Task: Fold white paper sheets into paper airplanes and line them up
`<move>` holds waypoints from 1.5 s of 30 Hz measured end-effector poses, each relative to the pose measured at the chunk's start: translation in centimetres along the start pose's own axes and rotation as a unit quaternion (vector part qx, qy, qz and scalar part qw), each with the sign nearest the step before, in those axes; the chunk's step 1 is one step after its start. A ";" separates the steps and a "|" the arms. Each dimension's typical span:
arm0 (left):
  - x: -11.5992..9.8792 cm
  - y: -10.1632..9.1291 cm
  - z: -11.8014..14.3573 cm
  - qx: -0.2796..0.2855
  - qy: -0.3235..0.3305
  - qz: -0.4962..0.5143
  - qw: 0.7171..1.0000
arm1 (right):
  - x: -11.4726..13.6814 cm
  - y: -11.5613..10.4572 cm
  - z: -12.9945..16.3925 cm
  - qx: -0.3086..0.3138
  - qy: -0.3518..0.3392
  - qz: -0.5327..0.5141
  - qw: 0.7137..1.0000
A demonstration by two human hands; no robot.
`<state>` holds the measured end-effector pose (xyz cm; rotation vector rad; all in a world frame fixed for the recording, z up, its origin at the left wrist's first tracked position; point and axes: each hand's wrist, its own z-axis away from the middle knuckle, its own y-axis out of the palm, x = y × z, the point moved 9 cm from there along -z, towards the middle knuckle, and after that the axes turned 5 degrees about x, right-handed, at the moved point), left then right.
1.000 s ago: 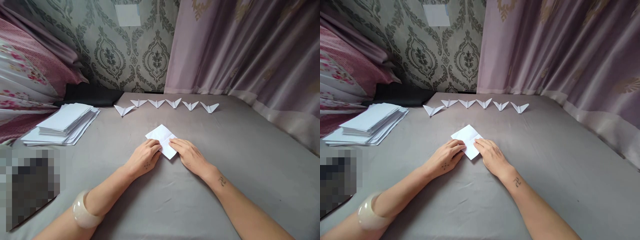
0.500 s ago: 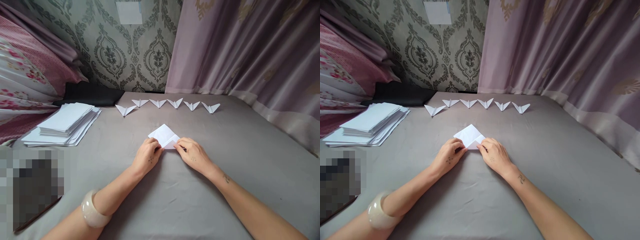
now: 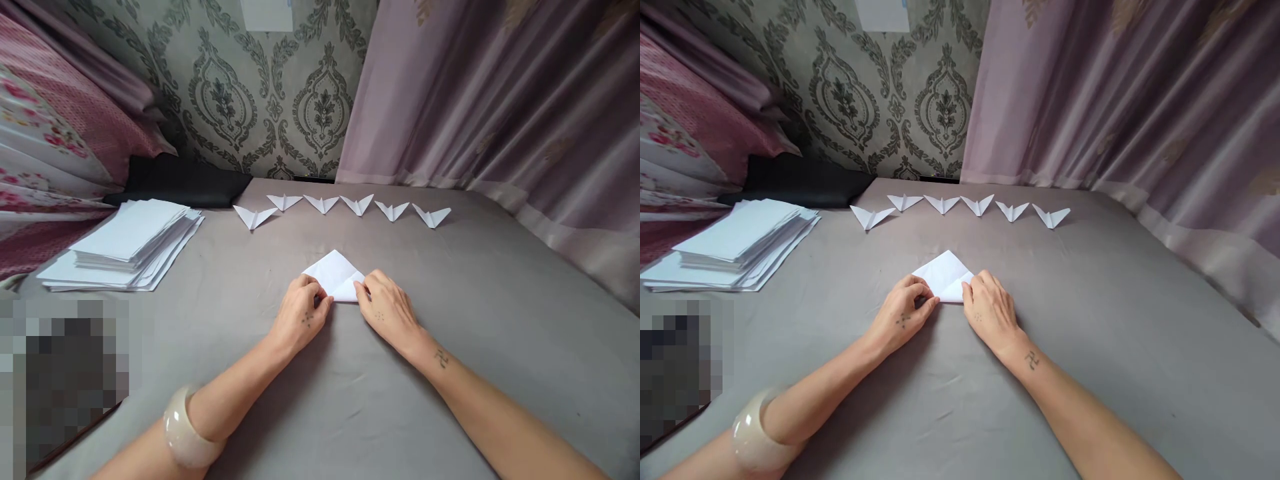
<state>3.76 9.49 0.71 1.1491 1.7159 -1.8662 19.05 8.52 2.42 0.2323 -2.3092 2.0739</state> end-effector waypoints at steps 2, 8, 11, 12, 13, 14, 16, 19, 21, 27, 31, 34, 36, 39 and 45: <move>0.1 0.0 0.0 0.003 -0.010 0.005 1.000 | 0.0 0.2 0.0 -0.009 -0.004 0.003 1.000; 0.2 -0.1 0.1 0.010 -0.039 0.020 0.999 | -0.2 0.5 0.0 -0.014 -0.007 0.001 1.000; 0.2 -0.1 0.2 0.013 -0.052 0.018 0.998 | -0.1 0.6 0.0 -0.010 -0.009 0.008 1.000; 0.2 -0.1 0.1 0.012 -0.057 0.016 0.998 | -0.1 0.7 0.0 -0.007 -0.008 0.010 1.000; 0.2 -0.2 0.1 0.012 -0.059 0.014 0.998 | -0.1 0.7 -0.1 -0.003 -0.006 0.013 1.000; 0.1 -0.2 0.1 0.011 -0.060 0.013 0.998 | -0.2 0.7 -0.1 0.001 -0.003 0.016 1.000; 0.0 -0.2 0.1 0.009 -0.060 0.012 0.998 | -0.2 0.8 -0.2 0.011 0.003 0.023 1.000; 0.0 -0.2 0.1 0.006 -0.057 0.013 0.998 | -0.2 0.9 -0.3 0.025 0.011 0.027 0.999; 0.1 -0.2 0.1 0.004 -0.051 0.012 0.999 | -0.3 1.0 -0.3 0.031 0.015 0.025 0.999; 0.3 -0.1 0.1 0.001 -0.039 0.010 0.999 | -0.3 1.2 -0.4 0.040 0.025 0.026 0.999; 0.3 0.0 0.1 0.005 -0.041 0.010 0.999 | -0.3 1.2 -0.4 0.047 0.030 0.031 0.998; 0.3 0.1 0.0 0.006 -0.039 0.014 0.999 | -0.3 1.3 -0.5 0.053 0.035 0.030 0.998; 0.3 0.2 0.0 0.005 -0.036 0.015 0.999 | -0.4 1.3 -0.5 0.056 0.039 0.029 0.997; 0.3 0.3 0.1 0.009 -0.033 0.011 0.999 | -0.4 1.2 -0.5 0.056 0.042 0.026 0.997; 0.3 0.2 0.3 0.002 -0.010 -0.026 1.000 | -0.5 1.3 -0.6 0.054 0.038 0.015 0.998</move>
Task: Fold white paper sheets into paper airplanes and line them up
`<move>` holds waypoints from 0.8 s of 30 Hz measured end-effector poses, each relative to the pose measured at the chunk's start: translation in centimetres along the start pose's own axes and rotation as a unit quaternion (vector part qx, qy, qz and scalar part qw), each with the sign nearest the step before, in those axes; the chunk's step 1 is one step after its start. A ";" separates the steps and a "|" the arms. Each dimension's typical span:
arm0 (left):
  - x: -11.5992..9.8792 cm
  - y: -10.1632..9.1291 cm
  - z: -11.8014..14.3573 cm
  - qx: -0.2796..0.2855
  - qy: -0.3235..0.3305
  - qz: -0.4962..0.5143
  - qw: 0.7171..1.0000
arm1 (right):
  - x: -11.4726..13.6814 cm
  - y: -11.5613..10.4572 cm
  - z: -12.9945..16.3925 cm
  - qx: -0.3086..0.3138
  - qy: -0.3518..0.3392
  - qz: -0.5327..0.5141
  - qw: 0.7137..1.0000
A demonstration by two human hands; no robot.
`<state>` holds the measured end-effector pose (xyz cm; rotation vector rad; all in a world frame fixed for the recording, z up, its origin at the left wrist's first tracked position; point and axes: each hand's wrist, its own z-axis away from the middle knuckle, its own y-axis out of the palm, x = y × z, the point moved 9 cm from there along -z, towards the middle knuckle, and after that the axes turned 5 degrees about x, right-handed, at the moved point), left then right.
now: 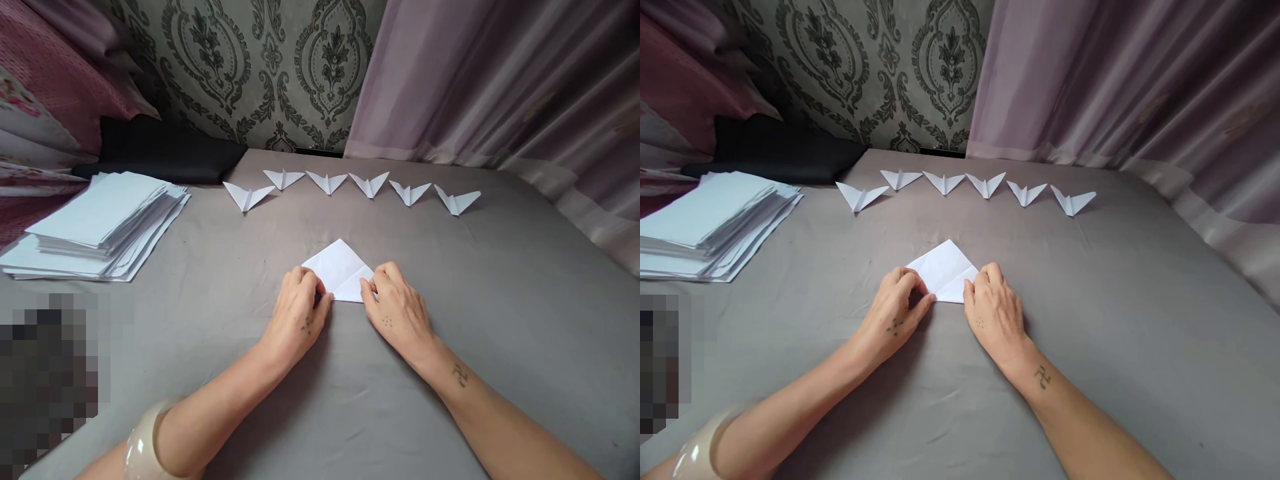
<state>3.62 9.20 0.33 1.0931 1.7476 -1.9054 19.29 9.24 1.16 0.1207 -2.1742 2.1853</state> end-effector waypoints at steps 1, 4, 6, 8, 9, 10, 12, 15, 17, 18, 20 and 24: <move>0.0 -0.1 0.0 -0.006 0.001 -0.008 1.000 | 0.0 0.0 0.0 0.000 0.000 -0.002 1.000; 0.3 -0.4 -0.1 -0.008 -0.016 -0.013 1.000 | -0.1 0.0 -0.1 0.001 0.001 -0.004 1.000; 0.7 -0.4 -0.3 0.006 -0.042 0.001 0.999 | -0.1 0.1 -0.1 0.004 0.000 -0.004 1.000; 1.2 -0.6 -0.5 0.022 -0.069 0.019 0.997 | -0.2 0.1 -0.1 0.009 -0.001 -0.004 1.000; 1.4 -0.7 -0.6 0.029 -0.078 0.029 0.996 | -0.2 0.1 -0.1 0.011 -0.001 -0.003 1.000; 1.7 -0.9 -0.7 0.032 -0.088 0.041 0.995 | -0.2 0.2 -0.2 0.014 0.000 -0.002 1.000; 2.4 -1.4 -0.8 0.027 -0.114 0.081 0.990 | -0.2 0.2 -0.2 0.017 0.002 0.000 1.000; 2.5 -2.5 -1.1 -0.018 -0.114 0.124 0.986 | -0.2 0.2 -0.2 0.017 0.002 0.000 1.000; 0.9 -2.9 -1.4 -0.037 -0.022 0.104 0.994 | -0.1 0.1 -0.2 0.016 0.002 0.000 1.000; -0.3 -2.8 -1.5 -0.031 0.039 0.081 0.995 | -0.1 0.1 -0.2 0.015 0.003 0.000 1.000; -2.4 -1.5 -1.4 0.015 0.149 0.028 0.988 | 0.0 0.1 -0.2 0.016 0.004 0.002 1.000; -3.4 1.3 -1.0 0.106 0.233 -0.069 0.964 | 0.0 0.1 -0.2 0.017 -0.002 0.004 1.000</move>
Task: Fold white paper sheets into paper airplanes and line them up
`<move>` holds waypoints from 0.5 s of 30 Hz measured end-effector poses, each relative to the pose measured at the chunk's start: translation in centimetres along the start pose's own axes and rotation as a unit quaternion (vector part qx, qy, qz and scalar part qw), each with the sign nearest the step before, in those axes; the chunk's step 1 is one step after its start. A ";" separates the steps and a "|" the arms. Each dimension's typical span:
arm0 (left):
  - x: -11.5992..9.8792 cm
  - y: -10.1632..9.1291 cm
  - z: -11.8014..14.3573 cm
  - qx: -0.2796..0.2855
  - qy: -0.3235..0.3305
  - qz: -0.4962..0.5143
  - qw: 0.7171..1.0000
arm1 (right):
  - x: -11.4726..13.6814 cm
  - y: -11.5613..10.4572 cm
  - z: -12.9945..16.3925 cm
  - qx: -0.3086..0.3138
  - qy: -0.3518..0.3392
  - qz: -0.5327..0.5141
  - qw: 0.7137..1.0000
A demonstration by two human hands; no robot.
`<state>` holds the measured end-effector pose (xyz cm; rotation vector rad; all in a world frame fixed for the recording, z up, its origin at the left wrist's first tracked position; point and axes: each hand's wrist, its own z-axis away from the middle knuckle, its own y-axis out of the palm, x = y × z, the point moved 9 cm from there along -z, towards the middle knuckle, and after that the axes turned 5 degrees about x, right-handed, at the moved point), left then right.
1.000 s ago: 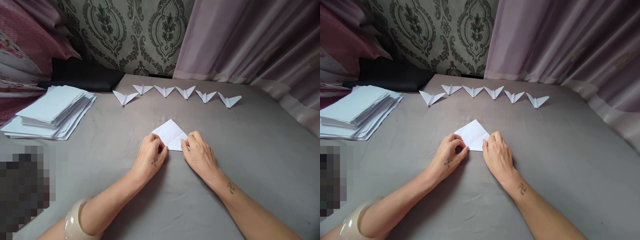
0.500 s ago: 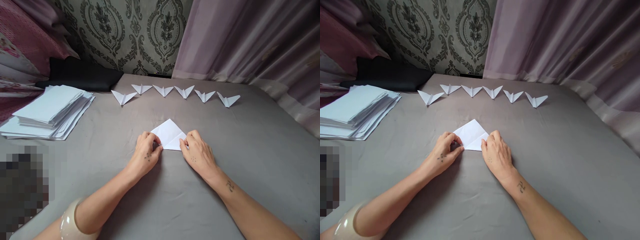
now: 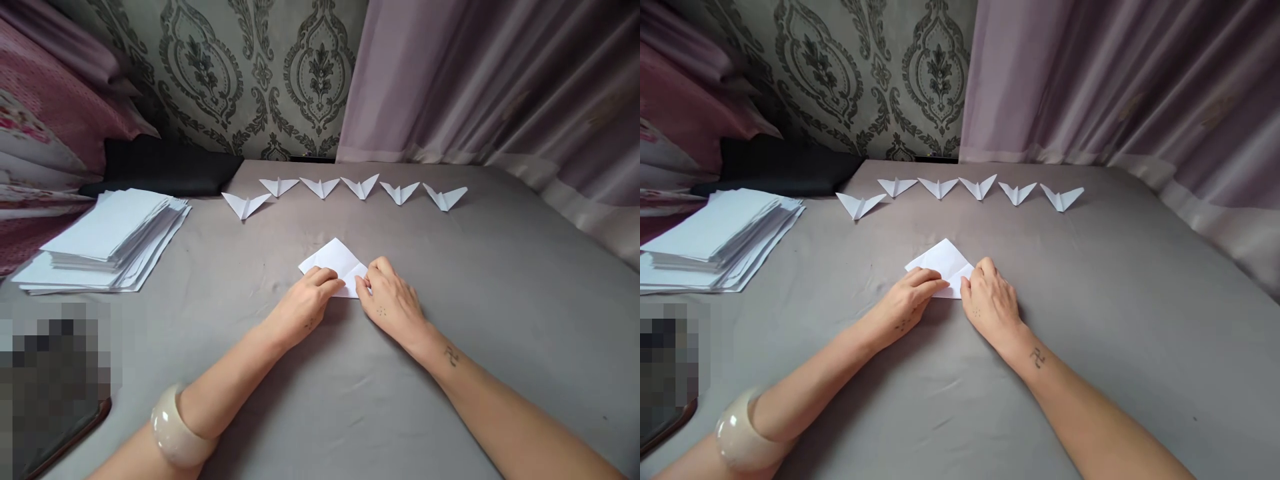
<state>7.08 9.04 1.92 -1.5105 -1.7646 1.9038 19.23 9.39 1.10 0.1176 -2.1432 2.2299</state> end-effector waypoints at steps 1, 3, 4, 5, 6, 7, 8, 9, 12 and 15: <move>0.0 0.4 0.0 0.012 0.004 -0.015 1.000 | 0.0 0.0 0.0 -0.001 -0.003 0.000 1.000; 0.2 0.7 -0.1 0.019 0.008 -0.039 0.999 | 0.1 0.0 0.0 -0.001 -0.007 -0.001 1.000; 0.2 0.8 -0.1 0.018 0.009 -0.051 0.998 | 0.1 0.0 0.0 -0.001 -0.008 -0.001 1.000; 0.3 0.9 -0.1 0.017 0.010 -0.061 0.998 | 0.1 0.0 0.0 0.000 -0.007 -0.001 1.000; 0.4 1.0 -0.1 0.016 0.009 -0.071 0.997 | 0.1 0.0 0.1 0.002 -0.005 -0.001 1.000; 0.4 1.1 -0.1 0.015 0.007 -0.078 0.997 | 0.1 0.0 0.1 0.006 -0.004 -0.003 1.000; 0.5 1.1 -0.1 0.015 0.004 -0.084 0.996 | 0.1 0.0 0.2 0.009 -0.003 -0.005 1.000; 0.6 1.2 -0.1 0.014 0.001 -0.090 0.996 | 0.1 -0.1 0.2 0.010 -0.002 -0.006 1.000; 1.1 1.0 0.0 0.007 -0.019 -0.121 0.992 | -0.1 -0.3 0.6 0.002 -0.001 -0.008 1.000; 1.6 0.8 0.2 0.004 -0.042 -0.145 0.988 | -0.5 -0.5 0.9 -0.007 0.007 -0.009 1.000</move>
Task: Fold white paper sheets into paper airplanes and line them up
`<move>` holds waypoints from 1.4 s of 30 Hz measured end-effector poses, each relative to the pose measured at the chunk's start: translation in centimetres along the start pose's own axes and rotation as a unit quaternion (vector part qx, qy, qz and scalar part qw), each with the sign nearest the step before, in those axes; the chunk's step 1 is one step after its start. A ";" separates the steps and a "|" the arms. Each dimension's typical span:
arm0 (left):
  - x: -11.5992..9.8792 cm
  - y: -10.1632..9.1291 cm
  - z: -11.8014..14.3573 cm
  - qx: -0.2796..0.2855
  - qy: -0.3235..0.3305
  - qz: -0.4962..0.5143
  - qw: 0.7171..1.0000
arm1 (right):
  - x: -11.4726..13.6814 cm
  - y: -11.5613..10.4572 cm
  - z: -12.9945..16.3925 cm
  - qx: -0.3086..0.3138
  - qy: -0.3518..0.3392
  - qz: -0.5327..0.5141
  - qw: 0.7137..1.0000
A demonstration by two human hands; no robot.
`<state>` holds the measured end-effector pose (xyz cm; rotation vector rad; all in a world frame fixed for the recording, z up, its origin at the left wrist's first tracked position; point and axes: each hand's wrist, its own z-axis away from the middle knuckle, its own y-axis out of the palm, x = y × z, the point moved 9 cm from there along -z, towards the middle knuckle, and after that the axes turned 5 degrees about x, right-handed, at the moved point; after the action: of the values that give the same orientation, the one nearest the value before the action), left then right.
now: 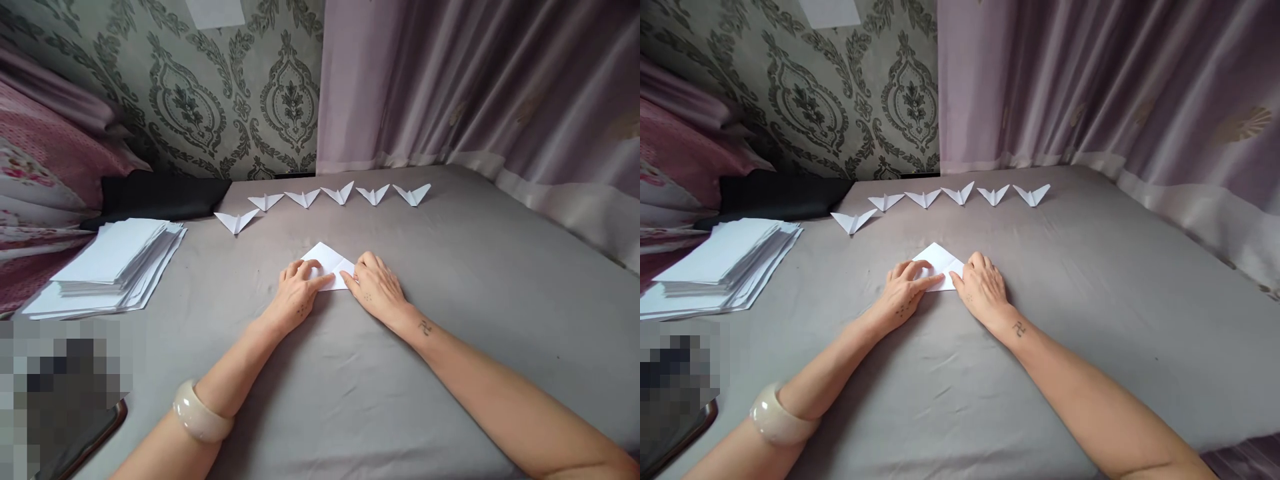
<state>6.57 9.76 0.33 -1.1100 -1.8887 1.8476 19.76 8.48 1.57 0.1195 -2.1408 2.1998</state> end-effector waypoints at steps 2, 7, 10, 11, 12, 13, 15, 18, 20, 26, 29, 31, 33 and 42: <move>0.2 0.1 0.0 0.011 -0.006 0.011 1.000 | -0.2 -0.1 0.2 -0.003 0.005 0.001 1.000; 0.6 0.6 0.0 0.053 -0.030 0.033 0.998 | -1.0 -0.1 0.6 0.005 0.013 0.003 1.000; 0.5 0.6 0.0 0.068 -0.041 0.038 0.996 | -2.1 0.2 1.0 0.006 0.016 -0.005 1.000; 0.5 0.6 0.0 0.070 -0.044 0.040 0.996 | -2.5 0.3 1.1 0.003 0.016 -0.013 1.000; 0.5 0.5 0.0 0.072 -0.045 0.042 0.996 | -3.0 0.3 1.3 -0.001 0.015 -0.026 1.000; 0.5 0.5 -0.1 0.073 -0.045 0.043 0.995 | -3.5 0.3 1.4 -0.005 0.012 -0.044 0.999; 0.5 0.5 -0.1 0.074 -0.043 0.046 0.995 | -4.2 0.1 1.8 -0.010 0.001 -0.090 0.996; 0.5 0.6 -0.2 0.074 -0.038 0.046 0.995 | -3.9 -0.9 2.7 -0.035 -0.013 -0.131 0.991; 0.5 0.5 -0.2 0.074 -0.038 0.046 0.995 | -2.5 -1.8 3.6 -0.059 -0.023 -0.107 0.992; 0.5 0.3 -0.1 0.070 -0.050 0.050 0.995 | 4.4 -0.5 5.6 -0.007 -0.113 -0.012 0.994; 0.4 0.4 -0.1 0.069 -0.046 0.048 0.995 | 5.4 -0.1 5.9 -0.011 -0.118 0.013 0.993; 0.5 0.4 -0.2 0.065 -0.046 0.044 0.996 | 5.5 0.0 5.9 -0.012 -0.118 0.022 0.993; 0.6 0.5 -0.2 0.058 -0.045 0.039 0.997 | 5.5 0.1 5.9 -0.010 -0.114 0.026 0.993; 0.8 0.8 -0.1 0.056 -0.033 0.026 0.998 | 4.7 0.1 6.3 0.017 -0.073 0.017 0.997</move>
<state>6.34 10.30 -0.65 -1.0834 -1.7810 2.0159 15.11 2.16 2.14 0.2546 -2.1950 2.3151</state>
